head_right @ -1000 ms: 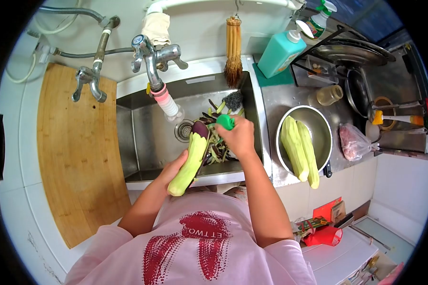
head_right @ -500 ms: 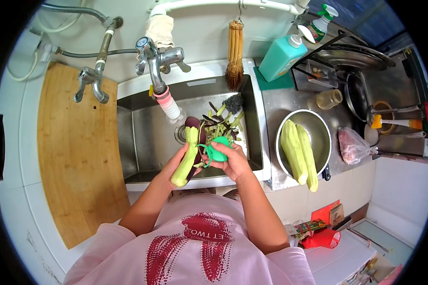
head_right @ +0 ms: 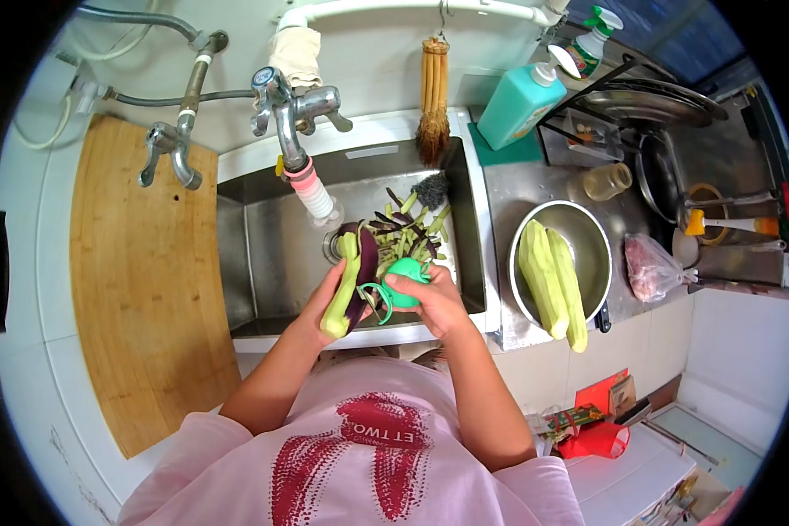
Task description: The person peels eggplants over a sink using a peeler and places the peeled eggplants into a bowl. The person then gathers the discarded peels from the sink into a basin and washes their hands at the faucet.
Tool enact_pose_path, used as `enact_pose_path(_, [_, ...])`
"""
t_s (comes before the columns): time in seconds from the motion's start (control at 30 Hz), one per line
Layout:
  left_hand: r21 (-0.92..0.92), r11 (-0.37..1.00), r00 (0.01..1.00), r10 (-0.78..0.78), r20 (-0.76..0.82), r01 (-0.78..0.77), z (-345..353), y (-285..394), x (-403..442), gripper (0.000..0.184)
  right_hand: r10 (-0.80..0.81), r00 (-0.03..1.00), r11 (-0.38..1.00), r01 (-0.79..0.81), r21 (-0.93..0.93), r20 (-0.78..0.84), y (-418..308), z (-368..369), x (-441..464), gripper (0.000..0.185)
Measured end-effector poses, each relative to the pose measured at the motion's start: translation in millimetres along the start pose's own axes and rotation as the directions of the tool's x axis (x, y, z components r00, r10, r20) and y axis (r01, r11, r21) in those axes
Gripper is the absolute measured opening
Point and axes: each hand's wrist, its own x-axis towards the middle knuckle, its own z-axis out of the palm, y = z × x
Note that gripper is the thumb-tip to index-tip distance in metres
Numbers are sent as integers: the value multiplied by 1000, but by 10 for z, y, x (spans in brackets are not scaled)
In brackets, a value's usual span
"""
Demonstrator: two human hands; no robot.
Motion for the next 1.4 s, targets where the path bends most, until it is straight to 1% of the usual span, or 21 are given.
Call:
enact_pose_path(0.07, [-4, 1000, 1000, -14, 1, 14, -29, -12, -1, 39, -217, 976, 932, 213, -292, 18, 8, -22, -10, 18])
enact_pose_path(0.13, [15, 998, 996, -59, 62, 58, -52, -27, -7, 39, -241, 970, 907, 237, -348, 32, -109, 124, -78, 14])
enact_pose_path(0.17, [-30, 997, 985, -63, 160, 69, -149, -49, 51, 39, -219, 971, 876, 238, -418, 95, -171, 210, -126, 13])
enact_pose_path(0.23, [-64, 994, 983, -78, 164, 89, -104, -49, 9, 39, -200, 961, 813, 271, -515, 190, -235, 378, -214, 10])
enact_pose_path(0.3, [-118, 990, 991, -69, 112, 82, -27, -70, -10, 41, -215, 951, 783, 303, -543, 221, -155, 424, -202, 11])
enact_pose_path(0.43, [-125, 987, 985, -77, 155, 97, 5, -45, -59, 41, -213, 949, 751, 312, -582, 233, -122, 469, -212, 13])
enact_pose_path(0.5, [-109, 992, 997, -62, 37, 66, 59, -48, -91, 40, -225, 948, 739, 316, -594, 224, -109, 467, -211, 12])
enact_pose_path(0.53, [-109, 992, 997, -64, 37, 68, 32, -45, -89, 40, -245, 941, 727, 337, -599, 231, -95, 448, -190, 11])
enact_pose_path(0.6, [-23, 995, 987, -91, 129, 95, -30, -29, -106, 38, -264, 935, 714, 354, -604, 237, -103, 390, -134, 9])
enact_pose_path(0.67, [-8, 995, 988, -100, 118, 101, 14, -69, -140, 38, -348, 928, 699, 351, -622, 133, -192, 289, -65, 10])
enact_pose_path(0.7, [7, 994, 989, -105, 108, 105, 37, -71, -156, 38, -344, 931, 733, 346, -585, 120, -216, 285, -62, 11])
enact_pose_path(0.87, [144, 985, 987, -112, 114, 95, -24, -12, -137, 42, -342, 927, 690, 357, -630, 151, -255, 251, 33, 12])
enact_pose_path(1.0, [194, 969, 976, -180, 119, 155, -33, 27, -219, 46, -444, 890, 609, 384, -694, 103, -390, 90, 200, 15])
enact_pose_path(1.07, [228, 956, 972, -210, 105, 182, -60, 37, -238, 48, -602, 798, 367, 244, -898, -29, -484, 20, 247, 17])
enact_pose_path(1.13, [254, 954, 961, -211, 177, 162, -100, 58, -225, 48, -642, 767, 330, 267, -906, -8, -479, -27, 289, 19])
enact_pose_path(1.17, [251, 954, 962, -209, 176, 161, -107, 46, -197, 48, -641, 767, 380, 296, -876, -19, -449, -37, 301, 19])
enact_pose_path(1.23, [233, 965, 990, -135, 49, 120, -99, 33, -116, 48, -642, 766, 428, 328, -842, -28, -372, -83, 347, 20])
enact_pose_path(1.3, [218, 968, 990, -137, 41, 125, -109, 49, -89, 48, -504, 859, 660, 316, -682, -89, -295, -117, 371, 20])
enact_pose_path(1.33, [200, 971, 990, -139, 32, 130, -117, 52, -78, 47, -504, 859, 659, 316, -683, -89, -279, -111, 352, 20])
enact_pose_path(1.37, [199, 971, 990, -139, 31, 130, -125, 47, -67, 47, -381, 913, 847, 281, -451, -146, -262, -98, 323, 21])
enact_pose_path(1.4, [200, 972, 990, -135, 39, 125, -134, 37, -57, 47, -241, 957, 961, 211, -181, -164, -259, -59, 278, 23])
